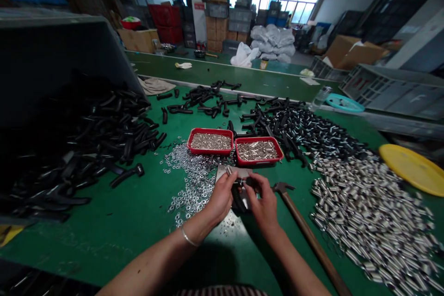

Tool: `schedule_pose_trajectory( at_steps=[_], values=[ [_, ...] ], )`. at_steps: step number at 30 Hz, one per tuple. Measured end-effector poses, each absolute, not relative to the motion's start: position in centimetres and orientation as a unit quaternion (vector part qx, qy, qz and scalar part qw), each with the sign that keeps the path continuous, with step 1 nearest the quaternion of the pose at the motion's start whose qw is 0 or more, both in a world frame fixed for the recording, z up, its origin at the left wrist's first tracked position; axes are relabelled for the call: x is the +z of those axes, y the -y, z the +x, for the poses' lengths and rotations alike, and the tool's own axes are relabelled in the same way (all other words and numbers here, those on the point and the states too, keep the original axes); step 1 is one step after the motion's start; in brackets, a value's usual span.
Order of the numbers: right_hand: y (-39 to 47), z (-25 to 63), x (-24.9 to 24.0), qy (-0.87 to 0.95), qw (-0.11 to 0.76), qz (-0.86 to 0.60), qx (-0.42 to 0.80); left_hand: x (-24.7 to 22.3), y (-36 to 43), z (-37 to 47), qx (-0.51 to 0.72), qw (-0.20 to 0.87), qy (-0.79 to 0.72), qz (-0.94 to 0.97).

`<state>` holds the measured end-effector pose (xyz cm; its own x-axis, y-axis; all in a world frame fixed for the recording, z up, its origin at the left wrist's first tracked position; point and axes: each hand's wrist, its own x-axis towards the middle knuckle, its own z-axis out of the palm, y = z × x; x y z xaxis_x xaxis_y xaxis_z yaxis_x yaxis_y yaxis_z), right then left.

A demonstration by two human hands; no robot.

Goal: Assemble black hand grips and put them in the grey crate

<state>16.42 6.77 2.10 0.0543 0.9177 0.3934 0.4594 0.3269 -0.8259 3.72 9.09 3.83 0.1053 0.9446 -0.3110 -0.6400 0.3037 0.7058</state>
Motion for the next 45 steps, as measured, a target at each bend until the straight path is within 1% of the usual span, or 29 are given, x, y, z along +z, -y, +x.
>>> schedule_pose_trajectory(
  at_steps=[3,6,11,14,17,19,20,22,24,26,28,31,32,33,34,37,38,39,42,43,45],
  values=[
    [-6.6,17.7,2.9,0.758,0.420,-0.478,0.145,3.4,-9.2,3.4,0.550,0.707,-0.394,0.209],
    [-6.6,18.9,3.7,0.808,0.379,-0.439,0.102,3.4,-9.5,2.8,0.533,0.700,-0.413,0.237],
    [-7.2,20.1,3.6,0.851,0.347,-0.386,0.076,4.2,-10.0,1.6,0.457,0.701,-0.438,0.328],
    [-7.6,20.5,3.6,0.855,0.345,-0.379,0.080,4.9,-10.3,1.2,0.437,0.658,-0.455,0.411],
    [-7.8,20.5,4.2,0.854,0.342,-0.381,0.088,5.5,-10.5,1.0,0.429,0.588,-0.476,0.494],
    [-7.9,20.2,4.7,0.840,0.353,-0.392,0.130,5.7,-10.7,1.0,0.433,0.529,-0.484,0.546],
    [-7.9,19.9,4.9,0.817,0.368,-0.408,0.176,5.8,-10.7,1.1,0.436,0.500,-0.485,0.570],
    [-7.9,19.1,5.2,0.728,0.398,-0.446,0.334,5.6,-10.9,1.1,0.437,0.445,-0.486,0.612],
    [-7.9,18.1,5.1,0.602,0.404,-0.464,0.509,5.3,-11.2,1.1,0.432,0.391,-0.488,0.650],
    [-7.8,17.2,4.7,0.513,0.393,-0.460,0.609,4.9,-11.4,0.8,0.424,0.348,-0.480,0.685],
    [-7.7,16.7,4.4,0.464,0.376,-0.444,0.668,4.6,-11.7,0.3,0.415,0.330,-0.448,0.720],
    [-7.6,16.4,4.2,0.404,0.302,-0.407,0.762,4.3,-11.8,-0.5,0.391,0.339,-0.404,0.754],
    [-7.7,16.5,4.2,0.409,0.274,-0.412,0.767,4.1,-11.9,-0.7,0.385,0.346,-0.410,0.751],
    [-7.8,16.5,4.2,0.441,0.259,-0.433,0.742,4.0,-11.9,-0.9,0.382,0.357,-0.427,0.738],
    [-8.0,16.6,4.2,0.493,0.263,-0.465,0.687,3.8,-11.8,-0.9,0.380,0.377,-0.448,0.716],
    [-8.3,16.8,3.9,0.644,0.320,-0.531,0.448,3.4,-11.6,-0.8,0.384,0.444,-0.489,0.646],
    [-8.2,16.8,3.8,0.662,0.328,-0.528,0.418,3.4,-11.4,-0.7,0.388,0.448,-0.487,0.641],
    [-8.1,16.8,3.6,0.662,0.321,-0.515,0.441,3.4,-11.2,-0.6,0.394,0.439,-0.477,0.652],
    [-7.7,16.8,3.2,0.579,0.236,-0.448,0.639,3.6,-10.7,-0.4,0.406,0.373,-0.418,0.722],
    [-7.5,16.9,3.2,0.558,0.229,-0.443,0.663,3.6,-10.6,-0.4,0.406,0.360,-0.409,0.734],
    [-7.4,17.1,3.3,0.557,0.277,-0.479,0.619,3.4,-10.5,-0.2,0.407,0.360,-0.431,0.721]
  ],
)
